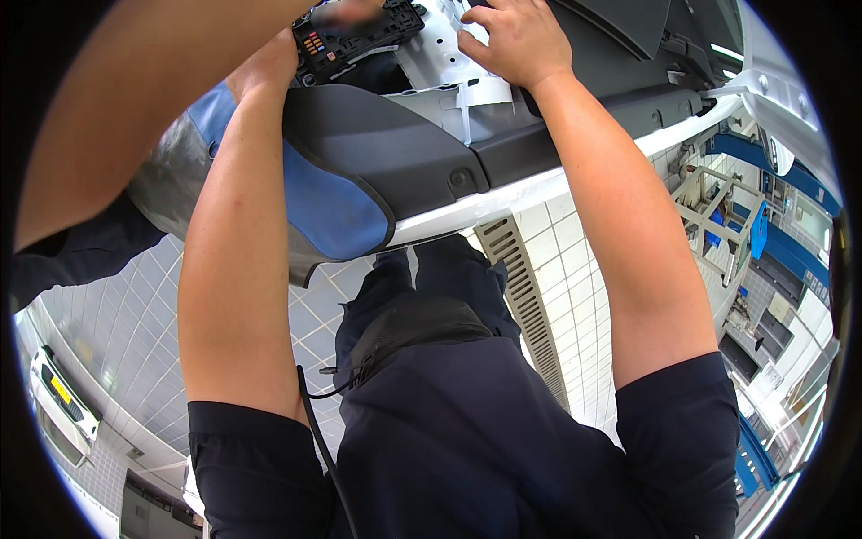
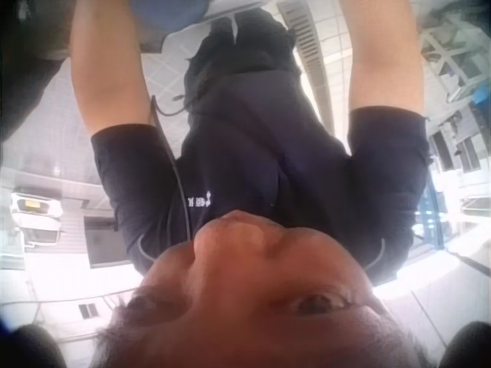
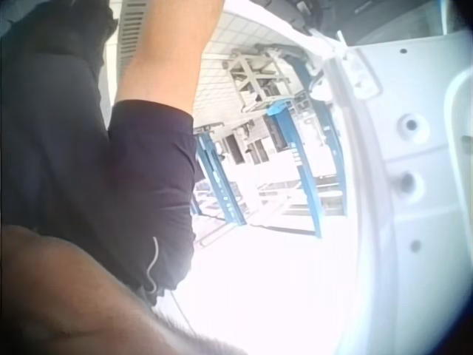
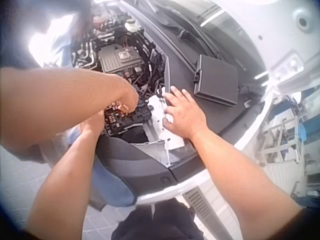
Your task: The person installs a fuse box into the engine bay of a white car. They position the box, connect multiple colored wires to terminals, and secure the assembly with assistance from a coworker.
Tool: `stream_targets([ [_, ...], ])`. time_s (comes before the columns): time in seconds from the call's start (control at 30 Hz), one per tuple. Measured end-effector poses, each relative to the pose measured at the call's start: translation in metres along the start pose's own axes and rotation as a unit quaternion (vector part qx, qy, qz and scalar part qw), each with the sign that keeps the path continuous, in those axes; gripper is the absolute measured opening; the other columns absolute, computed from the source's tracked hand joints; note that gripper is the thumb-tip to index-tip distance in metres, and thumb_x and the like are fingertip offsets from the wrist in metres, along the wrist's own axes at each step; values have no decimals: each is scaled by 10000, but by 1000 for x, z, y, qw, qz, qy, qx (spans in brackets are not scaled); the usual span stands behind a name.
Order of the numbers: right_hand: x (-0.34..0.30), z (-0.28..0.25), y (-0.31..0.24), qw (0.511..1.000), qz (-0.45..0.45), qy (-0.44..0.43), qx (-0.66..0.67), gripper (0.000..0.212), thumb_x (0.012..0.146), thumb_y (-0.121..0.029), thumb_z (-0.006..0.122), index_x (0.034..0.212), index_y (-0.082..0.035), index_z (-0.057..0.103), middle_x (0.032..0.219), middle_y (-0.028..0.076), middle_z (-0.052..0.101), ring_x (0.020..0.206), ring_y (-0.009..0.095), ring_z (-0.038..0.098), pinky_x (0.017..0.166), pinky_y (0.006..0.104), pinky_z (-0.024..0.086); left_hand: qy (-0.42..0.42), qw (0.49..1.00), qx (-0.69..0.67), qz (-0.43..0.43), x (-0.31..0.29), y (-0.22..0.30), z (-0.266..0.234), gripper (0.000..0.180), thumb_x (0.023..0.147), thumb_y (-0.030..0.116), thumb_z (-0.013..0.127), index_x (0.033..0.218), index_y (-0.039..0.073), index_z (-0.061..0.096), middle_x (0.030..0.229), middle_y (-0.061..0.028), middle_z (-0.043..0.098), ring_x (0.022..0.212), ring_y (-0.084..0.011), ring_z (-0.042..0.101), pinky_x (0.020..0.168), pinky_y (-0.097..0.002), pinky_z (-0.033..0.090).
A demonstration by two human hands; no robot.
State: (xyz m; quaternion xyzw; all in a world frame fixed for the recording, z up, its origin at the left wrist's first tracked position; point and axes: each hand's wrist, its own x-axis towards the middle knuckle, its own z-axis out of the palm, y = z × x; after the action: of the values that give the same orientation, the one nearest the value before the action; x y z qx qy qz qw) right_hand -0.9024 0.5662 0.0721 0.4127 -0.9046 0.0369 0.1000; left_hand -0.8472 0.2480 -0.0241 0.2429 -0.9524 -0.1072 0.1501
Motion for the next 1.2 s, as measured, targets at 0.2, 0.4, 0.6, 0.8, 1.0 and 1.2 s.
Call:
stream_targets([
  [0.2,-1,-1,1,1000,-3,10,7,270,772,-323,777,935,-108,790,1435,110,596,1451,331,454,1232,503,320,-79,996,25,-38,3,1,-2,456,1018,498,529,1286,185,726,1377,-160,653,1310,-376,563,1108,-493,410],
  [0.4,4,-2,-3,1000,-9,12,12,271,769,-320,777,932,-104,785,1434,116,597,1449,336,456,1234,504,317,-101,990,81,-52,16,-28,22,410,989,514,573,1190,216,770,1238,-157,732,1192,-365,666,1022,-480,499],
  [0.6,0,-2,0,1000,-3,4,6,273,770,-319,773,938,-105,783,1442,119,593,1451,337,453,1236,506,312,-80,990,-79,-86,4,2,-10,362,969,469,622,1137,190,779,1188,-112,756,1162,-337,683,998,-452,511],
  [0.8,1,-2,-1,1000,-1,4,6,278,772,-326,764,943,-108,783,1448,119,589,1452,337,453,1235,508,312,-113,984,-105,-91,2,6,-21,327,981,435,595,1169,234,771,1180,-122,757,1164,-351,684,990,-464,526],
  [1.0,0,0,0,1000,-1,-2,-3,294,775,-338,757,958,-109,784,1456,119,583,1456,339,446,1237,510,306,-101,985,-108,-94,1,9,-24,351,966,433,639,1157,171,774,1170,-105,767,1148,-338,692,989,-449,517],
  [1.2,1,1,0,1000,-5,3,-1,306,777,-342,748,975,-112,785,1459,121,580,1458,341,443,1239,511,303,-90,995,19,-25,11,-14,6,512,1003,529,514,1234,131,738,1303,-169,703,1217,-391,644,1033,-474,497],
])
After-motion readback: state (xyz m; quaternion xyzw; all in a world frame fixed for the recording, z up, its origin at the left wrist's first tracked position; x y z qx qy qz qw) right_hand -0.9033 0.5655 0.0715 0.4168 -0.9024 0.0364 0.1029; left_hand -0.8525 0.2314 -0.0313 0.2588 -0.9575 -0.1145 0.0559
